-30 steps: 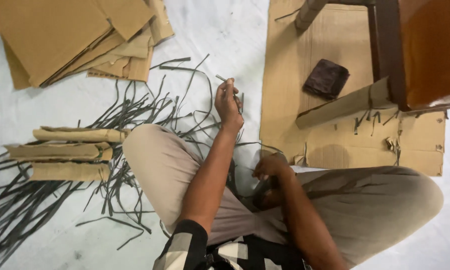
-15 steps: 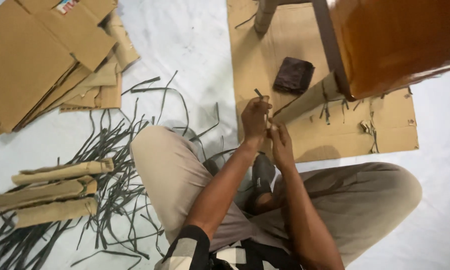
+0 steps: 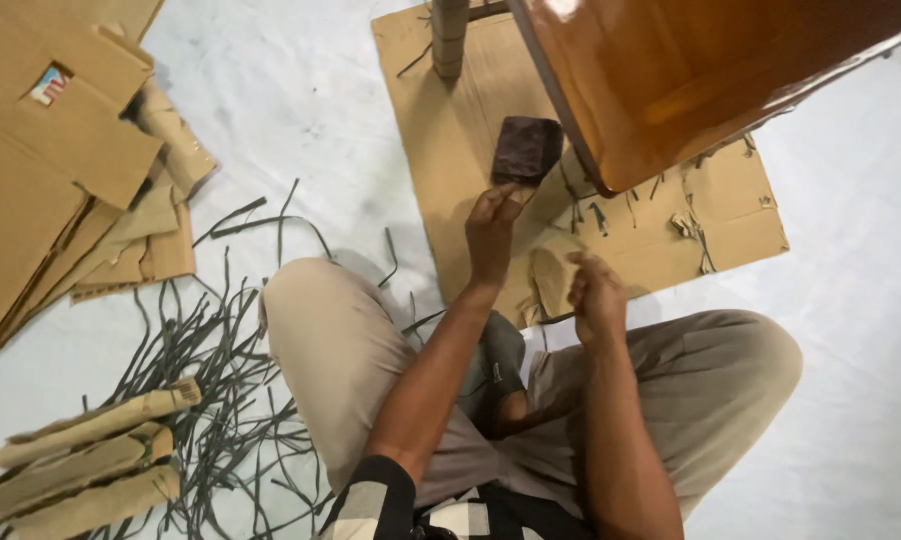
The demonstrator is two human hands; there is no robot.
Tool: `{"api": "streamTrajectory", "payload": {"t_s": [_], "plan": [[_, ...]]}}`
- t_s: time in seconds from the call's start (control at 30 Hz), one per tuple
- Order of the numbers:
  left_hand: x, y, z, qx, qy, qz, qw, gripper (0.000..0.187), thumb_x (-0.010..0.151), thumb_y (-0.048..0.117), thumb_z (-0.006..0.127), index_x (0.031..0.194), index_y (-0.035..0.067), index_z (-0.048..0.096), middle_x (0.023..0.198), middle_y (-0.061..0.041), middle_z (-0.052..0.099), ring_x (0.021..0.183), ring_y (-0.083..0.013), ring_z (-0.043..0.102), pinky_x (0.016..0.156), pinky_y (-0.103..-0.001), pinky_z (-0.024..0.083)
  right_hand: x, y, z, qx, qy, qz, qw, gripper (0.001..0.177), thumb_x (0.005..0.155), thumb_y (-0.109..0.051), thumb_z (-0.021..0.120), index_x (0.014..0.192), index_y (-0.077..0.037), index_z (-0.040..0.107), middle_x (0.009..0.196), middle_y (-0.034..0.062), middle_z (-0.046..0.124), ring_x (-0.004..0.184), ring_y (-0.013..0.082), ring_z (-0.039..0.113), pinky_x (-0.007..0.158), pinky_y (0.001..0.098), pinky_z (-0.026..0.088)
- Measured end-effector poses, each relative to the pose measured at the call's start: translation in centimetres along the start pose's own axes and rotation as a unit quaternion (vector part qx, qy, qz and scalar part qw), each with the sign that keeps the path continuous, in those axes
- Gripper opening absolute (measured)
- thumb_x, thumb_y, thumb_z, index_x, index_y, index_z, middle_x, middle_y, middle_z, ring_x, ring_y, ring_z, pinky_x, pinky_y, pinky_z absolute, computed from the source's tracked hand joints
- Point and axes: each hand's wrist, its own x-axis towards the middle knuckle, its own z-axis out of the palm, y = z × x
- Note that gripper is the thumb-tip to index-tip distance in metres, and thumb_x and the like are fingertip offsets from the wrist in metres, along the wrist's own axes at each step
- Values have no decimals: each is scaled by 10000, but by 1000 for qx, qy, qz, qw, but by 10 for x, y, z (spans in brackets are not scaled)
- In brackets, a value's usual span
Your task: Wrapping wooden table legs with cardboard and securing them with plastic straps for protection.
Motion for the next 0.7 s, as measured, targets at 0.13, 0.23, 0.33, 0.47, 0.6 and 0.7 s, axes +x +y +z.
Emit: {"api": "streamTrajectory", "payload": {"t_s": [0.13,0.23,0.33,0.47,0.6,0.7], "plan": [[2,-17,12,-2,-61,11,998,451,896,-33,638,1336,69,647,1226,-166,701,1200,-265,653,1049,-415,503,25,-1,-29,132,142,-8,981,193,1022,-287,595,1109,-140,685,692,-115,375,530,-18,398,472,97,343],[-12,-11,18,54,-151,101,982,748,804,-87,681,1505,91,492,1435,-186,585,1419,-289,491,1196,-469,386,38,-12,-34,175,179,-65,966,282,1052,-251,524,1269,-110,637,784,-47,548,569,16,493,478,134,361],[-20,4,24,196,-179,143,954,761,765,21,734,1475,19,458,1428,-270,546,1389,-430,501,1188,-535,384,39,-36,-14,127,171,-106,971,330,1058,-280,566,1342,-117,612,835,20,661,530,58,523,424,169,349],[-10,1,21,269,-164,168,934,696,812,91,771,1455,54,508,1409,-202,578,1372,-374,534,1183,-471,404,62,-47,1,-98,68,-181,976,245,1024,-185,608,1213,-52,688,758,86,704,450,69,493,398,193,333],[14,-33,13,280,-161,230,918,717,721,140,898,1370,87,599,1235,-160,682,1213,-359,653,1036,-458,528,69,-72,13,-344,19,-240,907,162,917,-174,649,820,-110,761,536,54,602,419,119,468,404,259,343],[20,-35,12,290,-150,268,906,701,664,104,905,1309,117,630,1155,-145,698,1143,-343,680,973,-446,558,118,-52,-7,-429,-22,-228,874,168,895,-185,667,906,-84,801,709,126,703,609,329,651,562,435,484]]}}
